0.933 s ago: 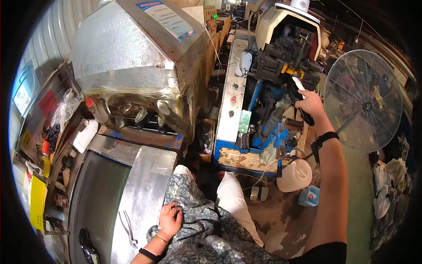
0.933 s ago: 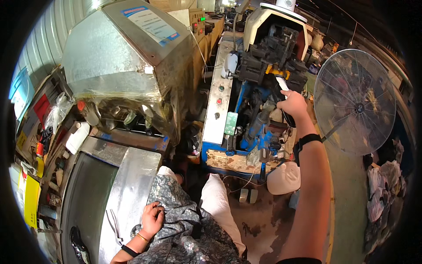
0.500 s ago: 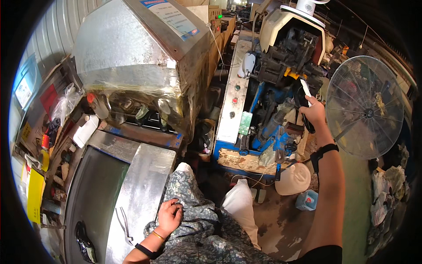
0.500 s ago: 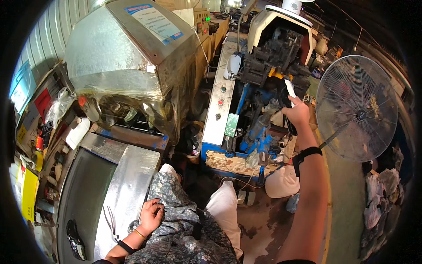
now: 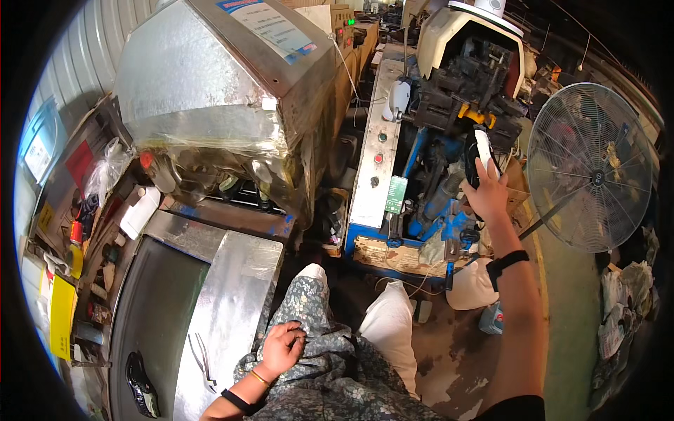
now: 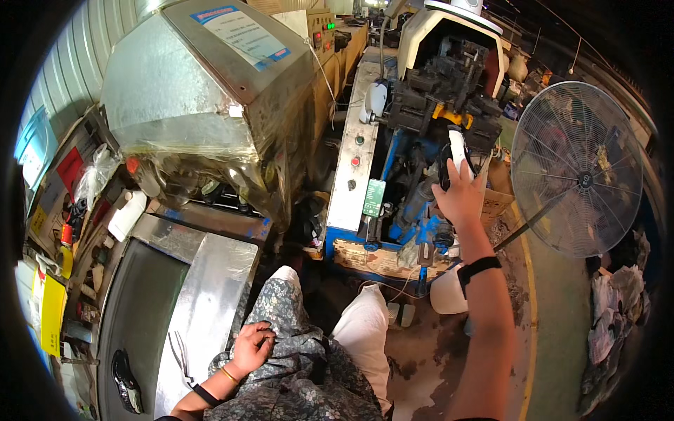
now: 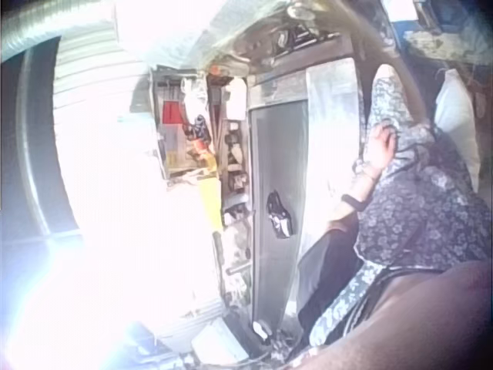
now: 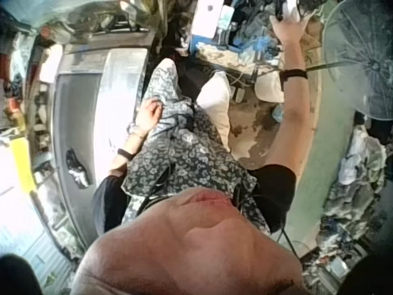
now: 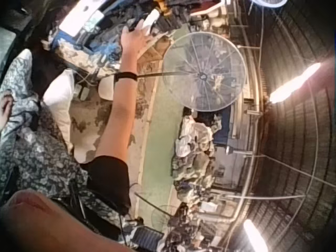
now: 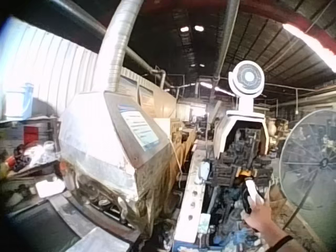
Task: Operate a conveyor belt and pressing machinery to process and manufacture shoes.
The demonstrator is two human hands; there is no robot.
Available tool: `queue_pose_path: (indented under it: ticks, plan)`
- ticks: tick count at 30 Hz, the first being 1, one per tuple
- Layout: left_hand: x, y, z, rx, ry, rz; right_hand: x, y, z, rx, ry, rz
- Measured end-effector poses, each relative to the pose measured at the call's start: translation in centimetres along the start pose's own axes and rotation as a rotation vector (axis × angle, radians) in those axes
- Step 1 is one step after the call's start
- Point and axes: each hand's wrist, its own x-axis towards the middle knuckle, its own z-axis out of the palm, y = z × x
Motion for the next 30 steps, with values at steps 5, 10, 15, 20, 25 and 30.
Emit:
queue_pose_path:
  ticks: [5, 10, 15, 20, 25, 30]
  plan:
    - [0.4, 0.2, 0.4, 0.011, 0.035, 0.019, 0.4, -1.6, -1.1, 0.024, -0.064, 0.078]
    - [0.4, -0.5, 0.4, 0.028, 0.038, 0.005, 1.7, -1.2, -0.3, 0.062, -0.044, 0.083]
    - [-0.2, -0.5, 0.3, 0.012, 0.015, -0.014, 5.5, -0.8, 0.3, 0.118, -0.049, 0.098]
    - [-0.5, -0.7, 0.0, 0.046, 0.029, -0.019, 9.2, -1.4, 0.2, 0.101, -0.030, 0.085]
    - [-3.1, -3.0, -4.9, -0.213, -0.071, -0.247, 10.7, -2.1, -0.1, 0.102, -0.086, 0.135]
    - [-16.3, -13.2, -14.0, 0.461, 0.347, -0.628, 11.1, -0.8, -0.6, 0.143, -0.037, 0.134]
